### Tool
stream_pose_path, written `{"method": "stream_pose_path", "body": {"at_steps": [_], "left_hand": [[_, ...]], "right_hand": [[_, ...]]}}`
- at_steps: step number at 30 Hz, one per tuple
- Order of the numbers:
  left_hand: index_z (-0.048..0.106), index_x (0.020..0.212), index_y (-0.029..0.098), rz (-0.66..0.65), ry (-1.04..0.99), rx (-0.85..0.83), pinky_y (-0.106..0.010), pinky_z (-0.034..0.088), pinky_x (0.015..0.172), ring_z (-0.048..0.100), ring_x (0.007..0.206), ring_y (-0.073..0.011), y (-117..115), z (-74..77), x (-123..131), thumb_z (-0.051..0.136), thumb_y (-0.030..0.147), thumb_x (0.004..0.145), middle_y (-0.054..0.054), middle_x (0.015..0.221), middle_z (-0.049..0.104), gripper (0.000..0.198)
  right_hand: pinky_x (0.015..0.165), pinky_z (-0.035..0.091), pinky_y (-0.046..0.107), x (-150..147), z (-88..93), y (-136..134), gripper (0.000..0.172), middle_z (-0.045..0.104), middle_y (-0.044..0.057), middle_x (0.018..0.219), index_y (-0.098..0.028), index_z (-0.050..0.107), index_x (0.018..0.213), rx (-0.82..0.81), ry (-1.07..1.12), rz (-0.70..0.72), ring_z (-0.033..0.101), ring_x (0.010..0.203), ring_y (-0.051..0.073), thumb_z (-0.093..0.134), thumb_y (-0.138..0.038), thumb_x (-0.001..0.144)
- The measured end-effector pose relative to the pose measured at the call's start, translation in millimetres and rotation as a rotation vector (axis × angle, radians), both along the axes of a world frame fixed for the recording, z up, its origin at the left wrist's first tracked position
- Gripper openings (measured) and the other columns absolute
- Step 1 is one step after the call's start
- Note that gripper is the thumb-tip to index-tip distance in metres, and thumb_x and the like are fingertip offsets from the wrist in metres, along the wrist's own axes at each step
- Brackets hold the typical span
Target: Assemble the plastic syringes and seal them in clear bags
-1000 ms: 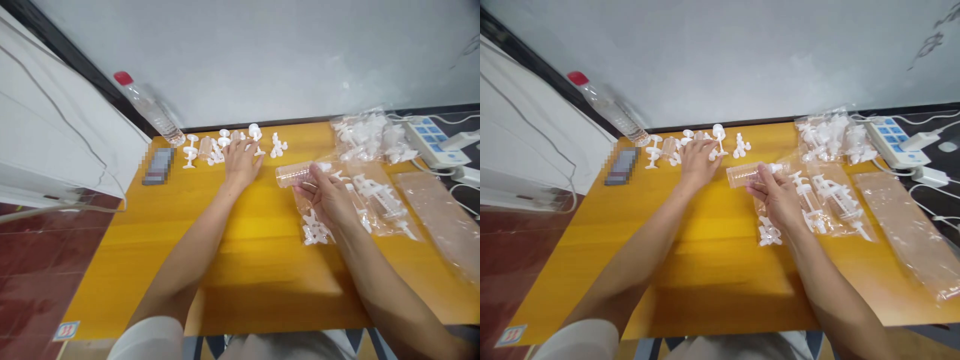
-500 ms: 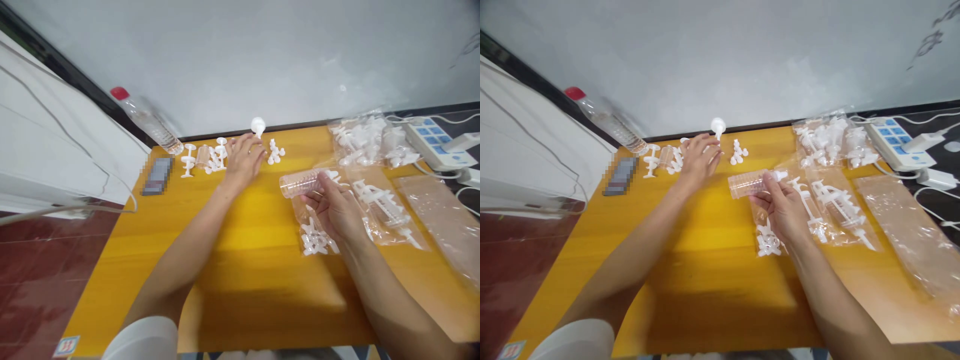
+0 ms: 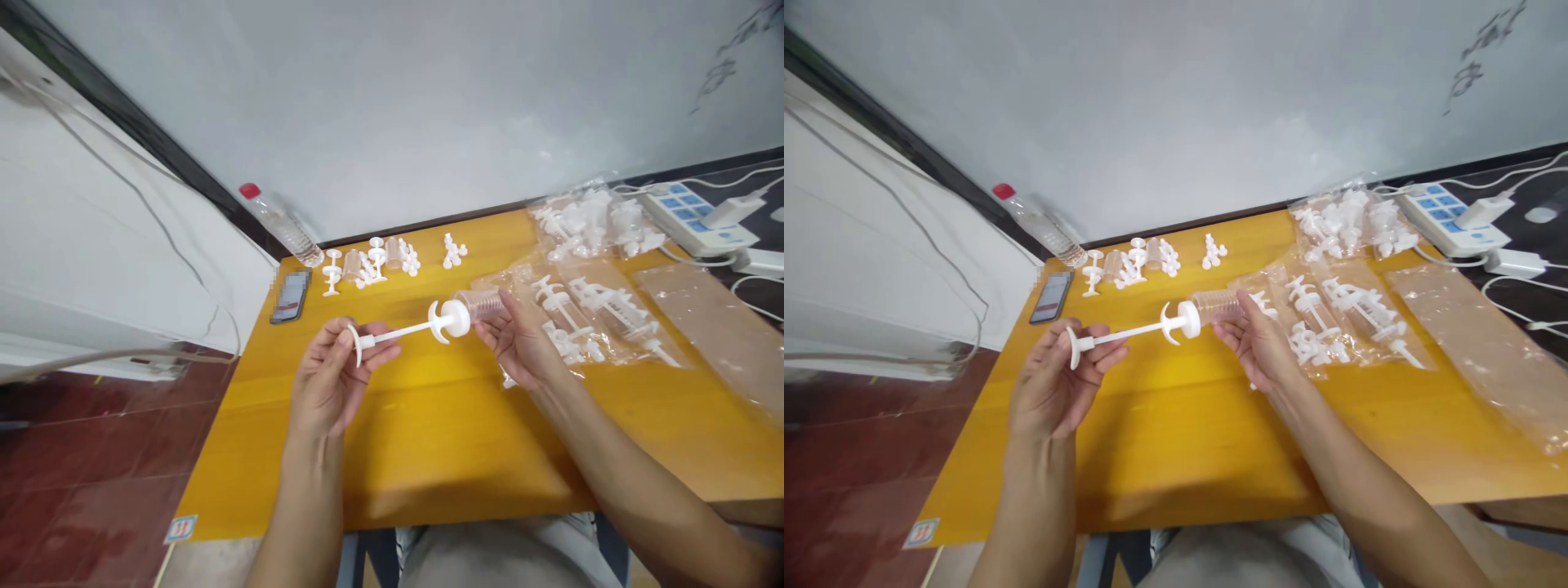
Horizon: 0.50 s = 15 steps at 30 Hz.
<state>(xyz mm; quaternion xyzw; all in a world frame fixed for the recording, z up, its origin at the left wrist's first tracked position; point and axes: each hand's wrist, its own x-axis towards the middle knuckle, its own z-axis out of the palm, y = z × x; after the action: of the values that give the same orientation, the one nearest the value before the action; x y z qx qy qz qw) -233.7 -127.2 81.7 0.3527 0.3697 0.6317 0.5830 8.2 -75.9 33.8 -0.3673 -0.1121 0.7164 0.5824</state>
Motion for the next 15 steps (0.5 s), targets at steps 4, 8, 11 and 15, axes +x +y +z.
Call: {"method": "stream_pose_path", "body": {"at_steps": [4, 8, 11, 15], "left_hand": [[0.073, 0.09, 0.021, 0.033, -0.011, -0.013, -0.034, 0.068, 0.079, 0.081, 0.08, -0.0218, -5.2, 0.5, 1.7, 0.089, 0.032, 0.076, -0.002, 0.087, 0.082, 0.024], [0.073, 0.088, 0.021, 0.069, -0.004, -0.005, -0.031, 0.069, 0.074, 0.081, 0.076, -0.0212, -7.3, 0.6, 4.0, 0.092, 0.034, 0.073, 0.0, 0.083, 0.081, 0.028], [0.072, 0.088, 0.021, 0.145, 0.012, 0.006, -0.03, 0.069, 0.073, 0.08, 0.074, -0.0193, -5.4, -3.7, 5.9, 0.093, 0.035, 0.07, 0.0, 0.08, 0.079, 0.031], [0.071, 0.088, 0.021, 0.28, 0.07, 0.038, -0.027, 0.067, 0.071, 0.079, 0.072, -0.0161, -2.7, -7.7, 7.4, 0.092, 0.039, 0.071, 0.002, 0.078, 0.076, 0.033]], "right_hand": [[0.065, 0.065, 0.018, -1.5, -0.4, -12.5, 0.033, 0.075, 0.003, 0.076, -0.016, 0.069, 0.086, -0.017, 0.011, 0.025, 0.071, 0.065, 0.012, 0.091, -0.037, 0.073], [0.061, 0.063, 0.016, -2.5, -2.0, -18.4, 0.028, 0.075, 0.002, 0.073, -0.016, 0.069, 0.083, -0.031, 0.059, 0.045, 0.07, 0.062, 0.011, 0.089, -0.035, 0.077], [0.062, 0.063, 0.016, -3.6, -6.8, -19.1, 0.024, 0.076, 0.003, 0.073, -0.016, 0.07, 0.083, -0.019, 0.1, 0.069, 0.071, 0.062, 0.01, 0.086, -0.033, 0.08], [0.064, 0.064, 0.017, -3.9, -12.5, -16.8, 0.025, 0.077, 0.003, 0.077, -0.015, 0.072, 0.086, 0.023, 0.129, 0.095, 0.071, 0.064, 0.01, 0.087, -0.034, 0.079]]}}
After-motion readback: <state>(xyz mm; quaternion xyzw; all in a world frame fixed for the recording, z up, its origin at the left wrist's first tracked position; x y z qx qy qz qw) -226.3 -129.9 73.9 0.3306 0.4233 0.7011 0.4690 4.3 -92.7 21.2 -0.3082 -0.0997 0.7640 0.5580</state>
